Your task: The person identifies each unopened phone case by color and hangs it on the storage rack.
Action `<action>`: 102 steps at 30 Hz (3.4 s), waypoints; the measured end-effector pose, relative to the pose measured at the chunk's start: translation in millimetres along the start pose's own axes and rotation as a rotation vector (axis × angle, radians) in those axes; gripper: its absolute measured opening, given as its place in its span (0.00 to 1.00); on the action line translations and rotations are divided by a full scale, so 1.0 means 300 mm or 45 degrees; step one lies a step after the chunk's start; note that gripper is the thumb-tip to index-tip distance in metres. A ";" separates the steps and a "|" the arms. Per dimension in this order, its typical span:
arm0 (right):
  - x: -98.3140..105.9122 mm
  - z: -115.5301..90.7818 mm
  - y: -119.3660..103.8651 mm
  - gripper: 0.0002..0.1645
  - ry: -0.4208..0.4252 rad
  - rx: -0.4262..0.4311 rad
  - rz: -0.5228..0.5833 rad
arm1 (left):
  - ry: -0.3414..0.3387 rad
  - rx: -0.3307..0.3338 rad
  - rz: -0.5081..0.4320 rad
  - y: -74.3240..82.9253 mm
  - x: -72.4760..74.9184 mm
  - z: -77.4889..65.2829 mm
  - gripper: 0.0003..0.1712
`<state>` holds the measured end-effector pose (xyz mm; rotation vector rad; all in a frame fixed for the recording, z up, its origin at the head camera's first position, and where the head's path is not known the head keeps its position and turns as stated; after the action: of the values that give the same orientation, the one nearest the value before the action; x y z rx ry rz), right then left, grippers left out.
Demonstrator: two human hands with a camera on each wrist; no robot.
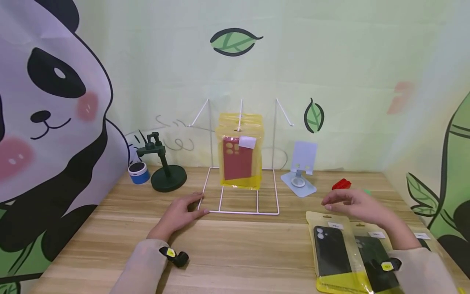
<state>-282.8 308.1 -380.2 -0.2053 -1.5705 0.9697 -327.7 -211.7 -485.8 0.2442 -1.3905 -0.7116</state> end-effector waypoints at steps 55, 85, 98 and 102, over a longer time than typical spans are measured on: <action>0.061 -0.037 -0.083 0.07 0.384 0.093 0.270 | 0.026 -0.045 -0.022 -0.002 -0.005 -0.003 0.40; 0.138 0.079 -0.581 0.15 1.222 0.456 0.896 | 0.012 -0.013 -0.036 0.016 -0.001 -0.008 0.39; 0.085 0.210 -0.517 0.15 1.150 0.300 0.582 | 0.059 -0.041 -0.017 -0.001 0.004 -0.011 0.39; 0.074 0.229 -0.503 0.17 1.183 0.264 0.554 | 0.055 -0.032 -0.019 0.001 0.004 -0.011 0.39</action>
<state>-291.8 194.5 -257.7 -0.7533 -0.5723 1.1277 -324.5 -213.0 -485.4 0.2493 -1.3389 -0.7314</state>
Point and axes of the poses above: each hand's wrist, its own z-axis towards the middle knuckle, its own x-axis out of the back of the hand, y = z × x, the point moved 2 cm from there along z, towards the middle knuckle, and after that the axes turned 1 degree about y, right-handed, at the moved point
